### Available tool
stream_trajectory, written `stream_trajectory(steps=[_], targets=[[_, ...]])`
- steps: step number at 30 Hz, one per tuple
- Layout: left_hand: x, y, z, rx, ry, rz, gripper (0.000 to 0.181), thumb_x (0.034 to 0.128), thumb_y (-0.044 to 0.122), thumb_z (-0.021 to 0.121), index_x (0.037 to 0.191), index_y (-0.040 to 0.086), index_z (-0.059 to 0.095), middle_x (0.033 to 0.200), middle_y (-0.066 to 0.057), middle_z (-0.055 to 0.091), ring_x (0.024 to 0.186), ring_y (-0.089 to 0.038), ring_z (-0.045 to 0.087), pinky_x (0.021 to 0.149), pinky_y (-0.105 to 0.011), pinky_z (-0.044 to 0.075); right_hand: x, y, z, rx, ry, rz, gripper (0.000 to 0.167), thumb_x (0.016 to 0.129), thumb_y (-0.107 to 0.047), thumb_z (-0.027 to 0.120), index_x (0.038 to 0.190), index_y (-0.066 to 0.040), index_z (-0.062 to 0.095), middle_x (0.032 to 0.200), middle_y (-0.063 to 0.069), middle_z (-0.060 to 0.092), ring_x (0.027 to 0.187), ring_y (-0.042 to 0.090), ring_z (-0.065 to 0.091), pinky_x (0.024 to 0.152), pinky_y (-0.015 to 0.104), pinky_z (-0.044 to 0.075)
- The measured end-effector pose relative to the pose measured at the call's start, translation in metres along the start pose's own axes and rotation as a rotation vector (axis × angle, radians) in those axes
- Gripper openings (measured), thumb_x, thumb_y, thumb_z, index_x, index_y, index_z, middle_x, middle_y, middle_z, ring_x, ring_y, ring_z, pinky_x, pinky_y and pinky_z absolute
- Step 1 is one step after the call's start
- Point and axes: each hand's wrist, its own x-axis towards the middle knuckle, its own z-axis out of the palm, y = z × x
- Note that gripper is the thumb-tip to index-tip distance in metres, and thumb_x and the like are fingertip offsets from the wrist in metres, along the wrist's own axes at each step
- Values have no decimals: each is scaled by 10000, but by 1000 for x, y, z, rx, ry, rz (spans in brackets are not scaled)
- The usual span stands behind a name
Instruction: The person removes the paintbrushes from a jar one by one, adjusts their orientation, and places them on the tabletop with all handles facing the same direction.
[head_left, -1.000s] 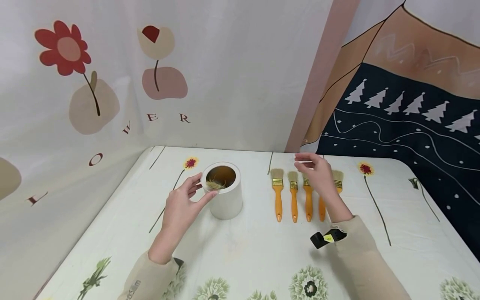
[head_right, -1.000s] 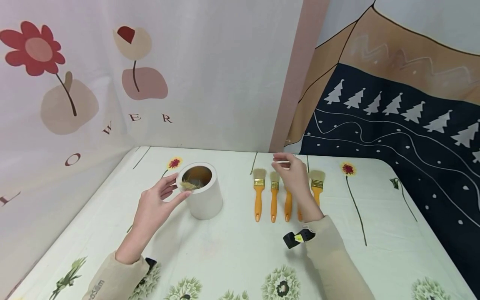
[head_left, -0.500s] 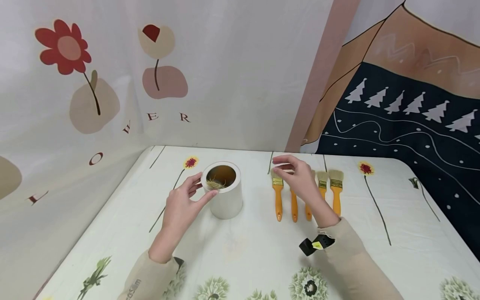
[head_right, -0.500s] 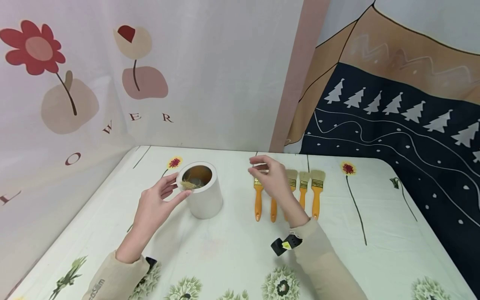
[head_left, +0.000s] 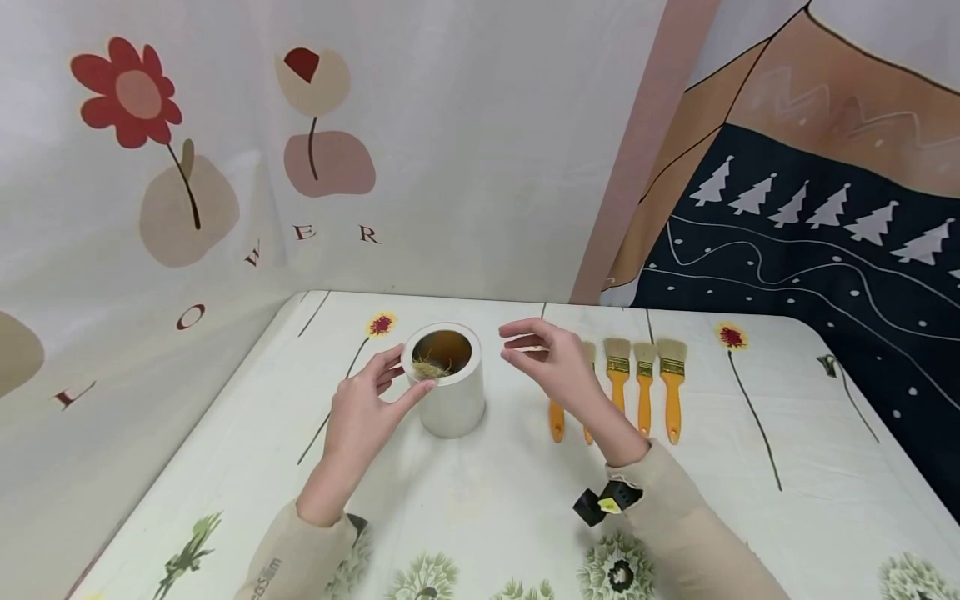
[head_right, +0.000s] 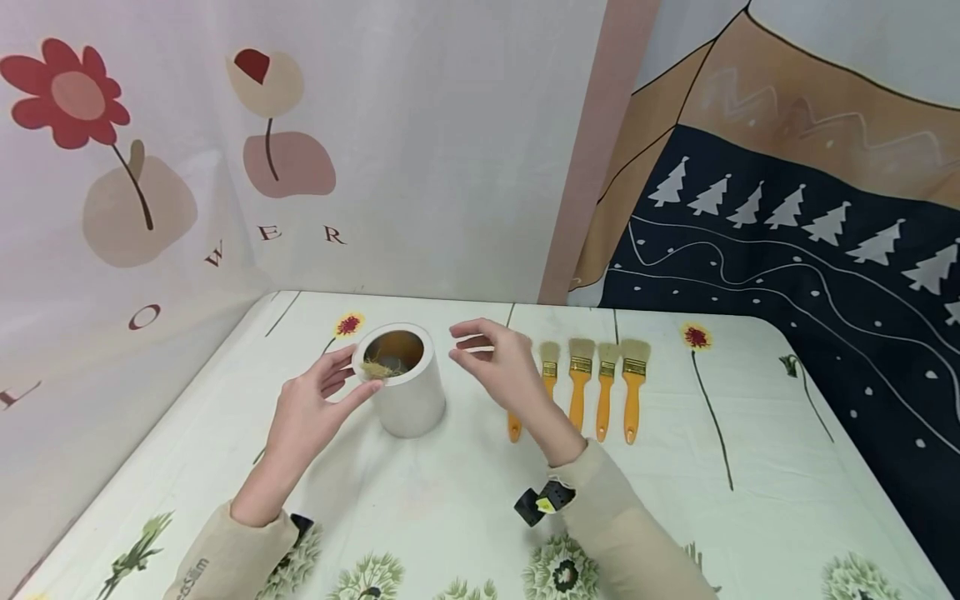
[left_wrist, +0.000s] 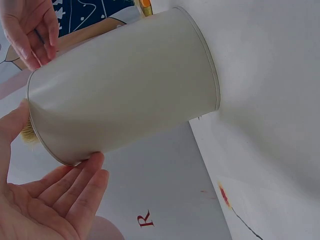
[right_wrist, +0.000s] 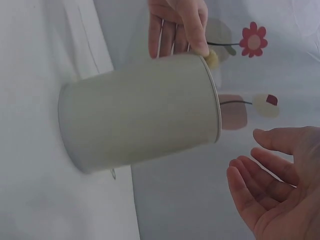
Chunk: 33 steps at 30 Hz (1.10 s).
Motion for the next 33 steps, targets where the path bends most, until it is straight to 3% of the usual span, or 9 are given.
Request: stream_trajectory(steps=[16, 21, 25, 33], targets=[[2, -1, 0, 19, -4, 12, 666, 813, 357, 829, 1366, 78, 585, 1325, -157, 661, 1142, -293, 696, 968, -417, 578, 3, -19, 35, 34, -110, -229, 294, 894, -61, 731, 1183, -37, 690, 1180, 115, 708, 1074, 234, 710, 940, 258, 587], [2, -2, 1, 26, -6, 23, 660, 828, 359, 815, 1373, 70, 579, 1336, -163, 653, 1141, -299, 696, 967, -418, 577, 7, -20, 44, 23, -150, -251, 302, 892, -69, 734, 1189, -33, 691, 1159, 119, 708, 1065, 226, 708, 927, 242, 589], [1, -2, 2, 32, -8, 27, 657, 839, 361, 805, 1379, 66, 574, 1330, -173, 654, 1132, -311, 698, 955, -429, 581, 8, -21, 49, -57, -162, -245, 297, 889, -71, 739, 1183, -45, 703, 1136, 95, 718, 1022, 199, 712, 886, 213, 593], [2, -3, 1, 22, -9, 20, 658, 838, 351, 808, 1386, 73, 570, 1354, -152, 643, 1152, -292, 691, 962, -411, 580, 11, -27, 57, -354, -113, -253, 205, 888, -140, 755, 1093, -145, 768, 1037, -7, 768, 901, 116, 734, 800, 259, 598]])
